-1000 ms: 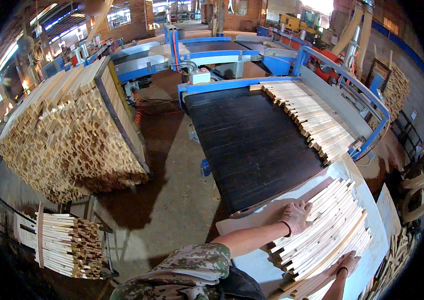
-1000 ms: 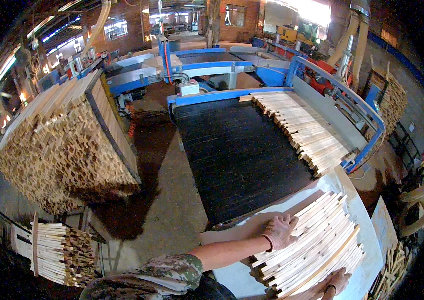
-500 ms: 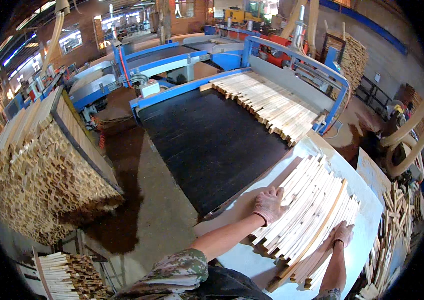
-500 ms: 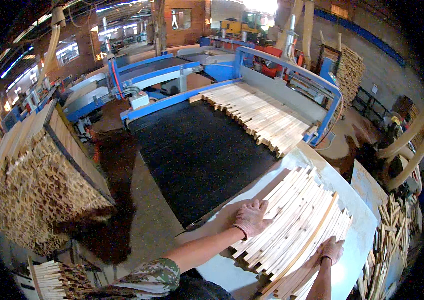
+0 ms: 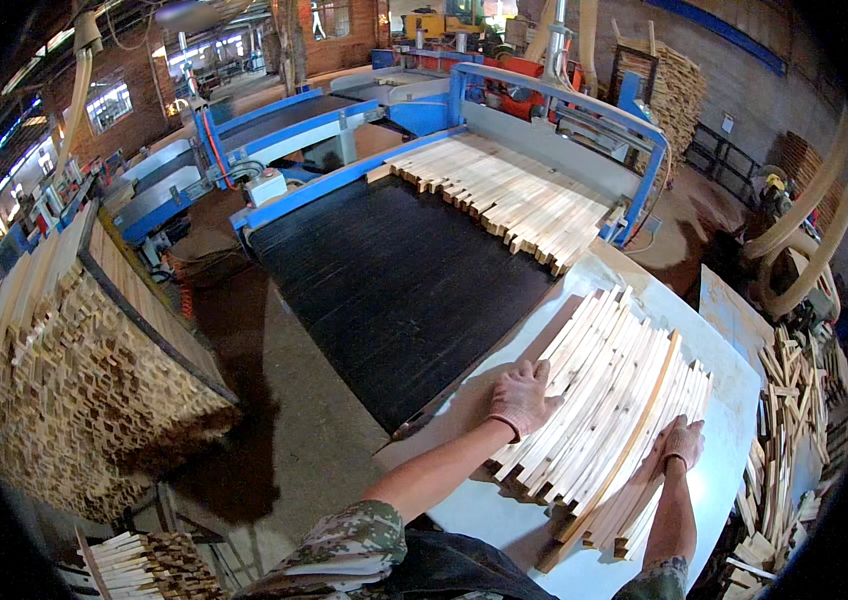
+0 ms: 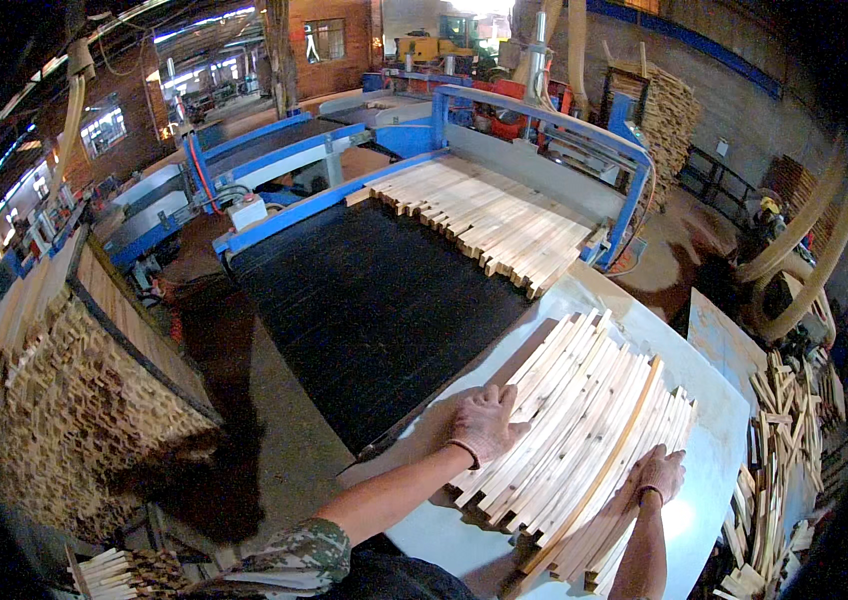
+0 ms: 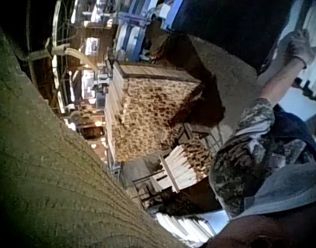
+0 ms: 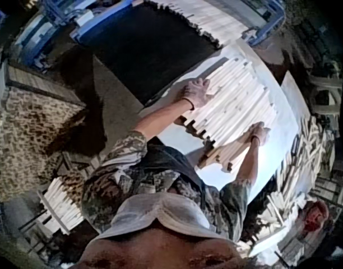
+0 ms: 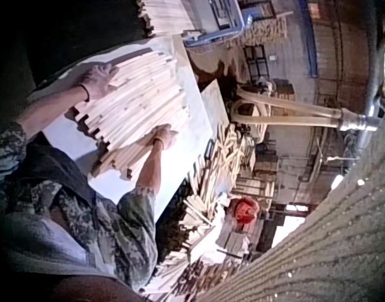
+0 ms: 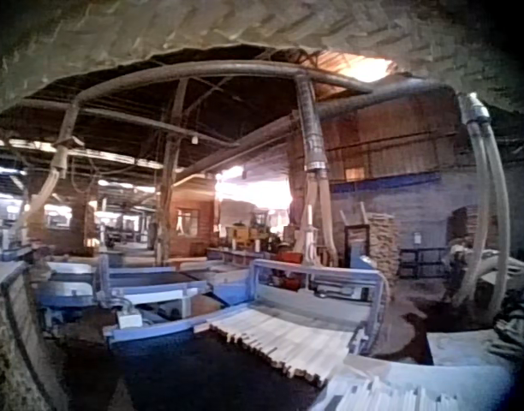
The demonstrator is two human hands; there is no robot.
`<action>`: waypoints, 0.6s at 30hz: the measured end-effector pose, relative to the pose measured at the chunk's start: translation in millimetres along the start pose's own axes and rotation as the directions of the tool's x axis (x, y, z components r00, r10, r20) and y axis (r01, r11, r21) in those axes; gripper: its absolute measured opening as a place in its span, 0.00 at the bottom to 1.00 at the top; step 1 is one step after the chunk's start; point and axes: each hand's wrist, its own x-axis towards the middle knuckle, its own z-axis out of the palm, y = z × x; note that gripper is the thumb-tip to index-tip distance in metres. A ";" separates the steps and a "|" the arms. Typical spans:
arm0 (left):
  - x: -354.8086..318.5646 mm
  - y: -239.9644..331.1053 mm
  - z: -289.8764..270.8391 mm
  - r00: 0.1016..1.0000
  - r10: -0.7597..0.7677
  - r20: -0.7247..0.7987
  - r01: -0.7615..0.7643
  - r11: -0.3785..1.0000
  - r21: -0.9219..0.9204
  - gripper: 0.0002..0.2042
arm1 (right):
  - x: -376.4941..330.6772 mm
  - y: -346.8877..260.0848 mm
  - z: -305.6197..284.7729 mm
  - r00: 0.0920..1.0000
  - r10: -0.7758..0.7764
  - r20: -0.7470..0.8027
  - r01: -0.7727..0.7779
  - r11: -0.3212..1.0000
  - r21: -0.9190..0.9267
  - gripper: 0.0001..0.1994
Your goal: The person organizes wooden slats on a table, aligns them by hand, and carries bundles of slats to a conveyor belt or other workspaces.
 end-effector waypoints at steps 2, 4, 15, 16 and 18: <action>-1.0 0.4 -1.0 1.000 -0.001 -0.008 0.001 1.000 -0.009 0.38 | 6.8 6.9 10.9 0.999 0.002 -0.034 -0.002 1.000 0.008 0.33; 3.4 -2.2 9.0 1.000 0.004 -0.020 -0.004 1.000 -0.006 0.38 | 7.8 7.3 8.9 1.000 0.009 -0.011 -0.009 1.000 0.023 0.34; 6.2 -5.2 18.7 0.999 0.005 -0.048 -0.006 1.000 -0.017 0.38 | -2.4 1.7 -6.0 0.998 0.007 0.067 -0.009 0.999 0.030 0.35; 7.2 -7.7 22.1 0.999 0.001 -0.053 -0.002 1.000 -0.014 0.38 | -0.5 1.4 0.4 0.999 0.008 0.050 -0.009 1.000 0.015 0.36; 6.6 -8.4 18.1 0.999 0.002 -0.037 -0.004 0.999 -0.034 0.39 | 2.6 4.0 7.7 1.000 0.012 0.029 -0.012 1.000 -0.012 0.36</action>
